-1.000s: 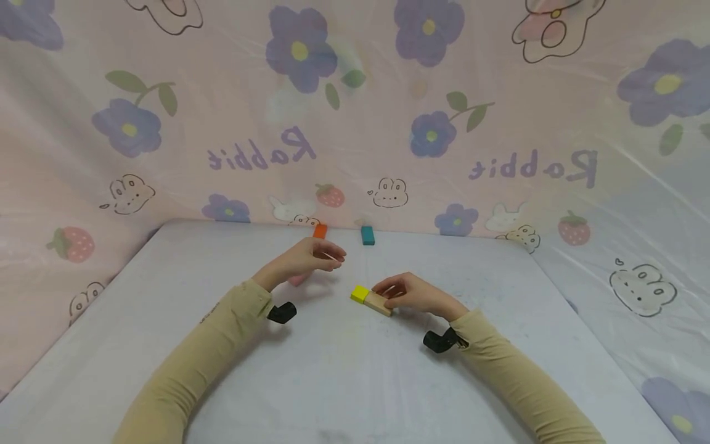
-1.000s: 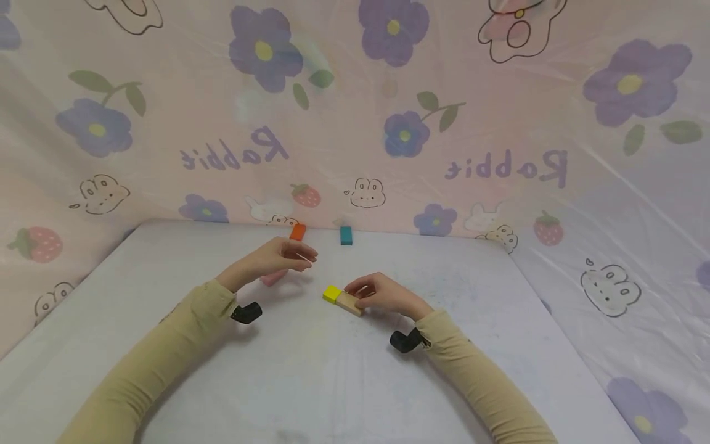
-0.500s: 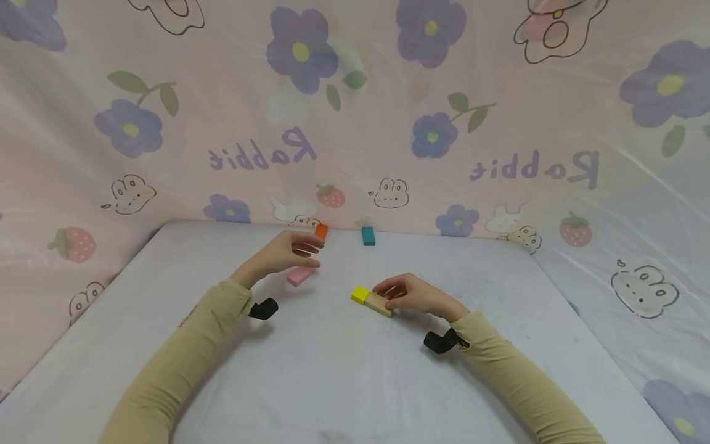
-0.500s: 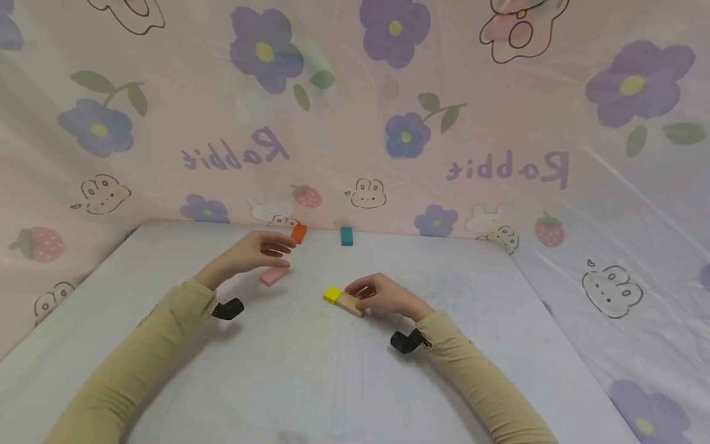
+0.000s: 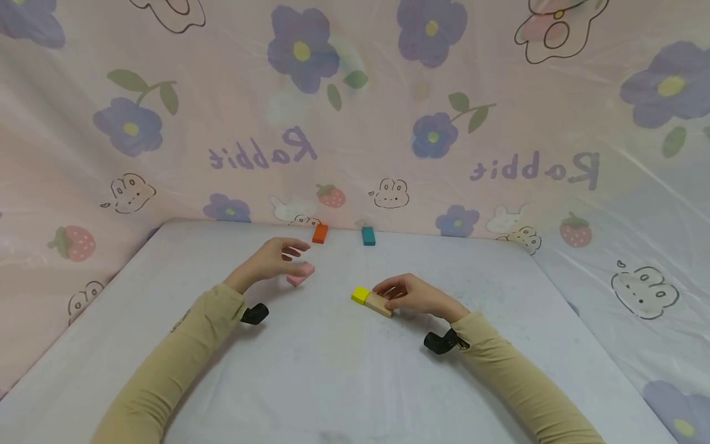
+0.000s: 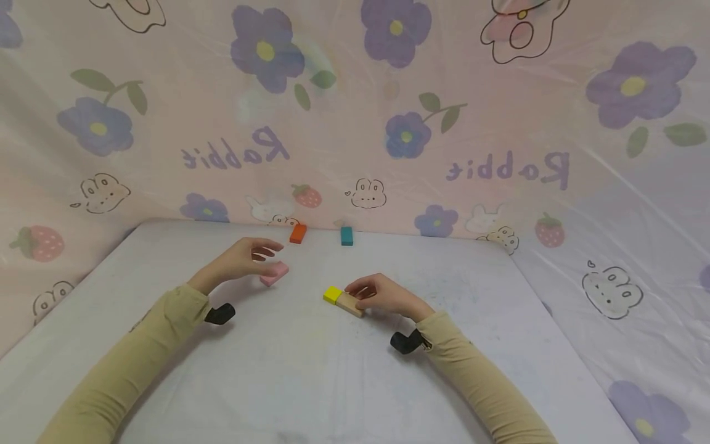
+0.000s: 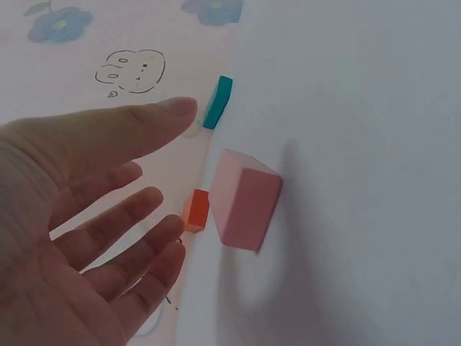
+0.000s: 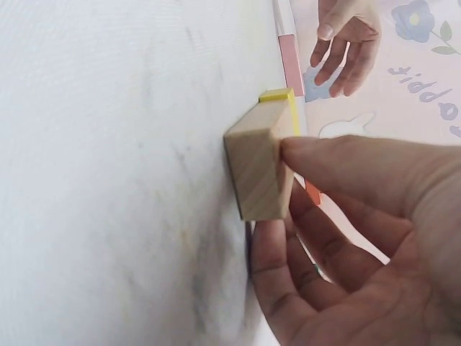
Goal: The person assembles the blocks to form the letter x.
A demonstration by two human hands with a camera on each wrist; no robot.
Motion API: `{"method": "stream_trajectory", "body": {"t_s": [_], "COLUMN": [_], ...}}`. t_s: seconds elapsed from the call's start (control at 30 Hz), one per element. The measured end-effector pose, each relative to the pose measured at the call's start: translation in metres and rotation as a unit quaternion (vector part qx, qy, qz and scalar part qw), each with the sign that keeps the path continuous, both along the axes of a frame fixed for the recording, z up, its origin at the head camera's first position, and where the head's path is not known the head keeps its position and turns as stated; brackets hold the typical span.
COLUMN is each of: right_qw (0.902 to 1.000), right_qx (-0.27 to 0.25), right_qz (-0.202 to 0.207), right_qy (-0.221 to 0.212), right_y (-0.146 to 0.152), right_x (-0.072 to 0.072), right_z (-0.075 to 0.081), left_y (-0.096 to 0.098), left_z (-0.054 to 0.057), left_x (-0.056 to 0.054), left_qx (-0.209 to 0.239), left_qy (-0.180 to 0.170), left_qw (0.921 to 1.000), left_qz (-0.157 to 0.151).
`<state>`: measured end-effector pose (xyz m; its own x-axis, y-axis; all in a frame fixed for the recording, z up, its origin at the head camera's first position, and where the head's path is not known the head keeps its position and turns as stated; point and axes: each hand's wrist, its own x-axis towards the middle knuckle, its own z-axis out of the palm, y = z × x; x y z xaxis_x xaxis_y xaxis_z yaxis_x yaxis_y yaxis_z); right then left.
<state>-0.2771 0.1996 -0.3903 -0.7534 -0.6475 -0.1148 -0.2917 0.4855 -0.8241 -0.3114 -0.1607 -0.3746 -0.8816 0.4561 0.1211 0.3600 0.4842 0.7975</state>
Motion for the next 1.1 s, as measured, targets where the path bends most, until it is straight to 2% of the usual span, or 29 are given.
{"method": "stream_trajectory", "body": {"t_s": [0.13,0.3,0.57,1.0,1.1], "right_qw": [1.0,1.0,1.0,1.0,0.9999], "right_qx": [0.002,0.0,0.002,0.004,0.005], "right_qz": [0.002,0.004,0.0,0.005,0.003], "right_qy": [0.005,0.006,0.007,0.007,0.01], "right_y": [0.0,0.001,0.002,0.001,0.001], "right_x": [-0.001,0.0,0.0,-0.001,-0.001], "right_z": [-0.001,0.001,-0.001,-0.001,0.0], "left_y": [-0.004,-0.007,-0.008,-0.003,-0.002], "left_z": [-0.005,-0.01,-0.02,-0.024,-0.024], "left_x": [-0.001,-0.003,-0.004,-0.007,-0.007], "left_qx": [-0.012,-0.02,-0.047,-0.092,-0.091], "left_qy": [-0.018,-0.03,-0.015,-0.018,-0.02], "left_qw": [0.9996,0.999,0.9985,0.995,0.995], "left_qz": [0.018,0.025,0.024,0.034,0.035]}}
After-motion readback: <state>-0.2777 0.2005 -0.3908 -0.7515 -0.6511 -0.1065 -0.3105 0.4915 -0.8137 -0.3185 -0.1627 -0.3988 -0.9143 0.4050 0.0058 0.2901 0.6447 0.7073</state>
